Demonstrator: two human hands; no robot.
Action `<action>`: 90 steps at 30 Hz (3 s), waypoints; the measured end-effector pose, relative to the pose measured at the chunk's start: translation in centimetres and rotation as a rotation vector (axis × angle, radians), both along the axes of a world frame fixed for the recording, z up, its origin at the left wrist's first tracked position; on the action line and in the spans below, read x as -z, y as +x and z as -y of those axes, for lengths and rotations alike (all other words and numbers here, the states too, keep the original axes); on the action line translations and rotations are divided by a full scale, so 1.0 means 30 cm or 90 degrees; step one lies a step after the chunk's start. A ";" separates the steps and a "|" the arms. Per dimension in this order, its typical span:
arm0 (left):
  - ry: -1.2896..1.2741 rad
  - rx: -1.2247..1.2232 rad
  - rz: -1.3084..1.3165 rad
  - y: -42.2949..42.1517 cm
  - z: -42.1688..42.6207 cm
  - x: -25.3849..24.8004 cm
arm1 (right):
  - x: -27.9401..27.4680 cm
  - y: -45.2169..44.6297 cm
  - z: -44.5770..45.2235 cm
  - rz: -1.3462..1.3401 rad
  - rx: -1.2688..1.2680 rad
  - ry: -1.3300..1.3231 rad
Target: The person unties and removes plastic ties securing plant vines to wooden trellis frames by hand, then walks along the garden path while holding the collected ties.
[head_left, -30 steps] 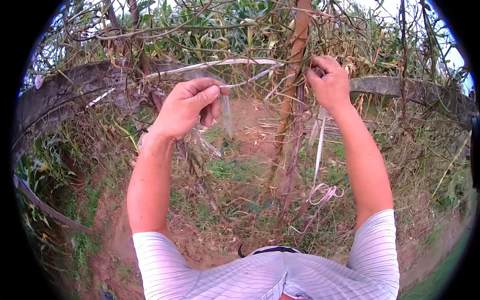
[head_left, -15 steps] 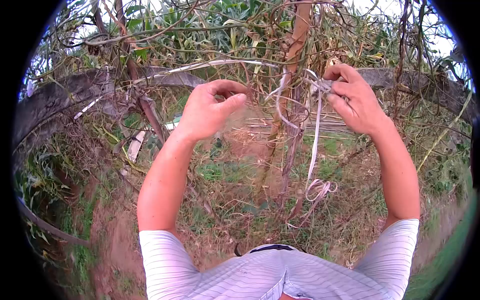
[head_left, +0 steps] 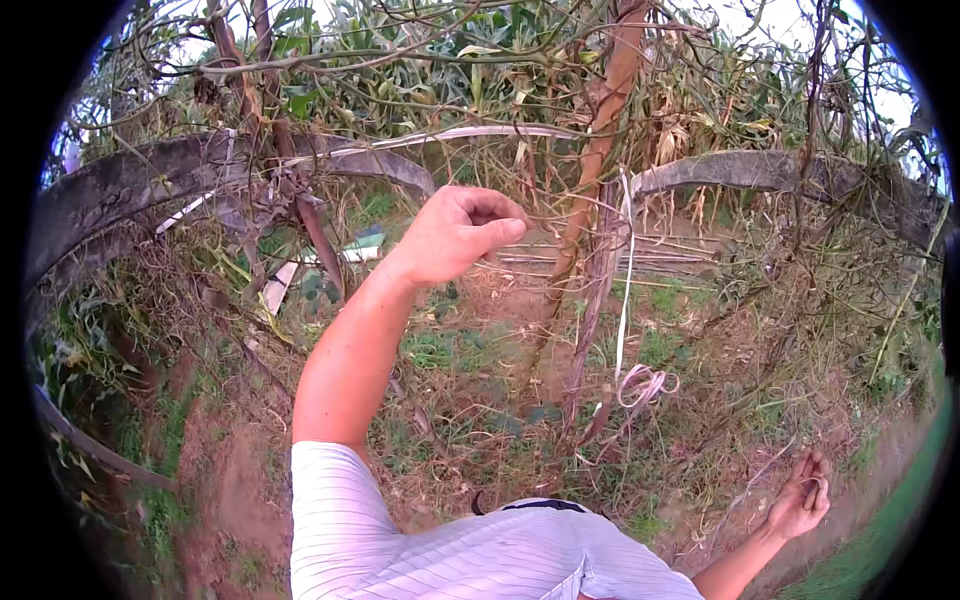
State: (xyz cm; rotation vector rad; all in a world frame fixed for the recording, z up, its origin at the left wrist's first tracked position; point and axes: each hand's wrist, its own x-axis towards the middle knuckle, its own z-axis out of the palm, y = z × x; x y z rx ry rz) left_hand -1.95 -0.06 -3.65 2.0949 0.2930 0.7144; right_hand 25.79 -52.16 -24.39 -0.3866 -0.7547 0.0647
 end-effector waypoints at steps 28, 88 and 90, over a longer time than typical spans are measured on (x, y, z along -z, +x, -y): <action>-0.827 -0.013 -0.027 -0.453 0.627 1.239 | 0.366 -0.370 0.185 0.157 0.207 -1.144; -0.600 -0.883 -0.201 -2.501 0.433 1.934 | -0.734 -1.320 -1.717 0.690 0.618 -0.417; -0.593 -0.882 -0.205 -2.466 0.425 1.929 | -0.800 -1.289 -1.775 0.669 0.590 -0.512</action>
